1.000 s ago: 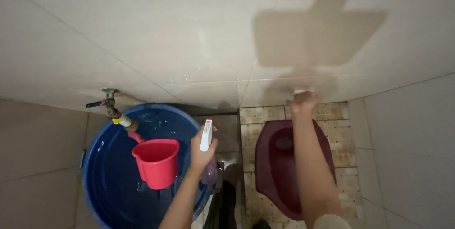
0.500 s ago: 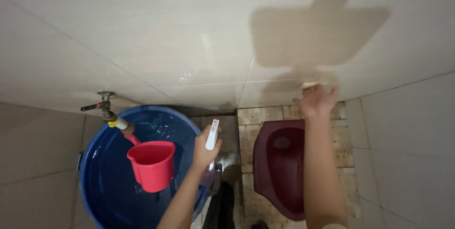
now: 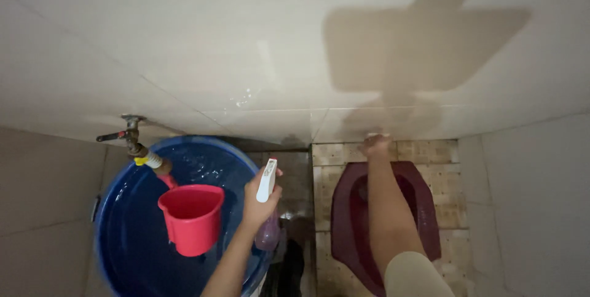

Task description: Clean bathroom wall tiles and shower fixtures with a sponge and spray bottle.

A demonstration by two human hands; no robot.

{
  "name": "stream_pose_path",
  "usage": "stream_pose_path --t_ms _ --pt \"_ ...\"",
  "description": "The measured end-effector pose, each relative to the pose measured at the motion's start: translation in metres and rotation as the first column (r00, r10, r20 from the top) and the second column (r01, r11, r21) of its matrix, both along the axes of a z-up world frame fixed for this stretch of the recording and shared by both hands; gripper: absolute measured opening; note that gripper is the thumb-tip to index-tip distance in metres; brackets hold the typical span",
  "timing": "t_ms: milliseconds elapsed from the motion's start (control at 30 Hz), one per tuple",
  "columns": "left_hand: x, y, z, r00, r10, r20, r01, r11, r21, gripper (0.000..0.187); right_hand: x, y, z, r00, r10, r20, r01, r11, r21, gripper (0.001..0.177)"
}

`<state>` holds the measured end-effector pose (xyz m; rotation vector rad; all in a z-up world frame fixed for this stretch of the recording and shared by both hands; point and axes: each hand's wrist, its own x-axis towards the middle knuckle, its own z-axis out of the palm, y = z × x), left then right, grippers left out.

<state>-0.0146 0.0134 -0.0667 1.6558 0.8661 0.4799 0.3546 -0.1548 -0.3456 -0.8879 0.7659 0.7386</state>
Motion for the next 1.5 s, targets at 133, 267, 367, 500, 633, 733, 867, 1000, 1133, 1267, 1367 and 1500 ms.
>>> stream_pose_path --t_ms 133,267,367,500,633,733,867,1000,1133,1267,1367,1500 --pt "-0.007 0.005 -0.006 0.997 -0.021 0.071 0.021 1.000 0.008 0.039 -0.026 0.022 0.054 0.999 0.000 -0.053 0.000 1.000 -0.002 0.087" --pt "-0.012 0.004 -0.008 0.999 -0.021 0.050 0.025 0.996 -0.089 0.037 -0.026 0.007 0.055 0.995 -0.088 -0.036 0.092 0.987 0.128 0.092" --pt "-0.009 0.005 -0.007 0.995 -0.031 0.096 0.034 0.999 -0.027 0.041 -0.026 0.004 0.098 0.984 -0.180 0.001 0.176 0.961 0.216 0.094" --pt "-0.007 0.002 0.004 0.998 -0.059 0.036 0.055 0.994 0.097 0.035 -0.017 -0.047 0.088 0.914 -0.111 0.391 -0.210 0.694 0.688 0.078" --pt "-0.002 -0.003 0.000 0.998 -0.058 0.004 0.057 0.996 0.070 0.034 -0.040 -0.046 0.216 0.900 -0.045 0.433 -0.046 0.979 0.198 0.075" --pt "0.004 -0.003 0.003 0.998 -0.062 -0.019 0.063 0.993 0.100 0.033 -0.029 -0.064 0.216 0.838 0.021 0.545 -0.138 0.975 0.175 0.071" --pt "0.007 -0.004 0.003 0.998 -0.055 -0.030 0.057 0.996 0.071 0.032 -0.005 -0.069 0.172 0.917 0.054 0.395 -0.181 0.939 0.291 0.085" --pt "0.005 -0.002 -0.007 0.998 -0.060 0.018 0.058 0.995 0.078 0.032 0.006 -0.048 0.112 0.983 0.094 0.160 -0.102 0.994 0.048 0.103" --pt "0.003 0.002 0.002 0.996 -0.072 -0.044 0.074 0.996 0.043 0.033 -0.007 -0.025 0.071 0.986 0.083 0.147 -0.088 0.996 0.025 0.105" --pt "-0.003 0.004 -0.001 0.997 -0.073 -0.019 0.074 0.996 0.054 0.035 -0.002 -0.016 0.024 0.998 0.041 0.048 -0.039 0.999 -0.029 0.099" --pt "-0.004 0.007 -0.001 0.998 -0.063 -0.010 0.063 0.997 0.041 0.033 -0.008 0.000 0.065 0.991 -0.016 0.130 0.016 1.000 0.006 0.097" --pt "-0.008 0.006 -0.004 0.997 -0.070 -0.009 0.071 0.997 0.042 0.035 -0.003 -0.022 0.044 0.978 -0.171 0.116 0.154 0.978 0.141 0.099"
